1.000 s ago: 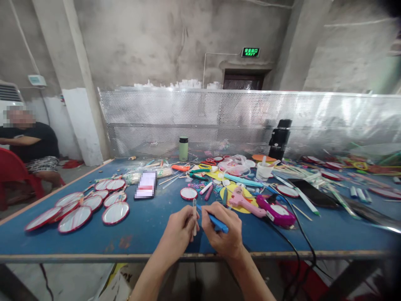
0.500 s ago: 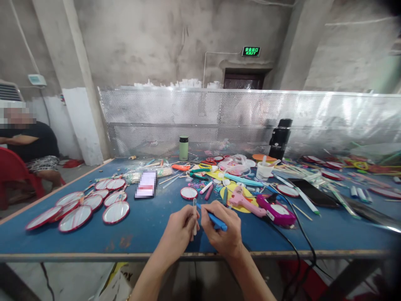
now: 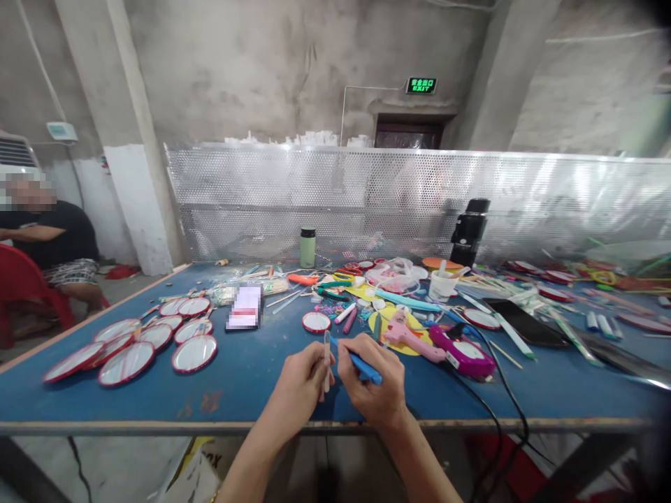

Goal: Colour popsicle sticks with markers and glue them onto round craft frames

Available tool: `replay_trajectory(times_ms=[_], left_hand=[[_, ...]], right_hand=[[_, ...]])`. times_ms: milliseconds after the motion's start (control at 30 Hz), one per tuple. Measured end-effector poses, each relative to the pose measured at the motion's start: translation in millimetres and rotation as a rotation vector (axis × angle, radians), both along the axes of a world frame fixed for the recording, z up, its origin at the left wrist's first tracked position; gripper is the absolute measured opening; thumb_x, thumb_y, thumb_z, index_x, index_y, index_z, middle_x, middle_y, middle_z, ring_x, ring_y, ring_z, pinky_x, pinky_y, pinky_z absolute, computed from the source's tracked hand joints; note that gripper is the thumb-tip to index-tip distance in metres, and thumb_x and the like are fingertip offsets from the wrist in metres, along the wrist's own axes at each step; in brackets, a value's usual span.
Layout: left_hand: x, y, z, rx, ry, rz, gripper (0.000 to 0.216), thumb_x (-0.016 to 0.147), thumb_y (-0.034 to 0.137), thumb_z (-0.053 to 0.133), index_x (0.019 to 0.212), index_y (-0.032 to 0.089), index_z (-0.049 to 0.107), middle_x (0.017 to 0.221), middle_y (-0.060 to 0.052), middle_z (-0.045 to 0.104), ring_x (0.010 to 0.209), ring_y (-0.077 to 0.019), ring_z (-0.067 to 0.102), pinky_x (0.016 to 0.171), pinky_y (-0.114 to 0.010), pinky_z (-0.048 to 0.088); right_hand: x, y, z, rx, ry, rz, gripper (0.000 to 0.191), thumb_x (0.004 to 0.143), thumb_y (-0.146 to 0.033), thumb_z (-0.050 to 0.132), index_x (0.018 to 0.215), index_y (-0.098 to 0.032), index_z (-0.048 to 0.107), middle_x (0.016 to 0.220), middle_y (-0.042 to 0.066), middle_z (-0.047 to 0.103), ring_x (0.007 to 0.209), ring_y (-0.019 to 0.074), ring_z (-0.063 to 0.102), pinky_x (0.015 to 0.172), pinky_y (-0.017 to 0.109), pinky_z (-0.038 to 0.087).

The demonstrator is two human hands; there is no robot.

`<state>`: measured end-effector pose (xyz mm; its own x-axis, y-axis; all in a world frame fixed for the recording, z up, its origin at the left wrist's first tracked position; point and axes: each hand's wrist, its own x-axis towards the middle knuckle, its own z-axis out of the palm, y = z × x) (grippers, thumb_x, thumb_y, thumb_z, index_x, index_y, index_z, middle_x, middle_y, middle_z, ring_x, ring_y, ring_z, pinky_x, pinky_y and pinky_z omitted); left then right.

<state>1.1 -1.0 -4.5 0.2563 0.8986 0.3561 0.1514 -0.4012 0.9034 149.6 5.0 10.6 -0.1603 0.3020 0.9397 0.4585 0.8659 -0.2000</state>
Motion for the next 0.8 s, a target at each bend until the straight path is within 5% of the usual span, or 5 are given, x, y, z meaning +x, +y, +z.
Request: replay_trajectory(times_ms=[800], left_hand=[[0.0,0.2,-0.6,0.014,-0.009,0.005,0.021,0.095,0.029,0.046,0.076,0.02,0.049,0.059,0.006,0.051,0.048,-0.0089,0.046,0.051,-0.02,0.036]], right_hand=[[0.1,-0.4,-0.1,-0.011,-0.012,-0.001,0.011,0.087,-0.008,0.057,0.088,-0.018,0.061,0.07,0.001,0.059,0.06,0.0126,0.053,0.059,0.025,0.045]])
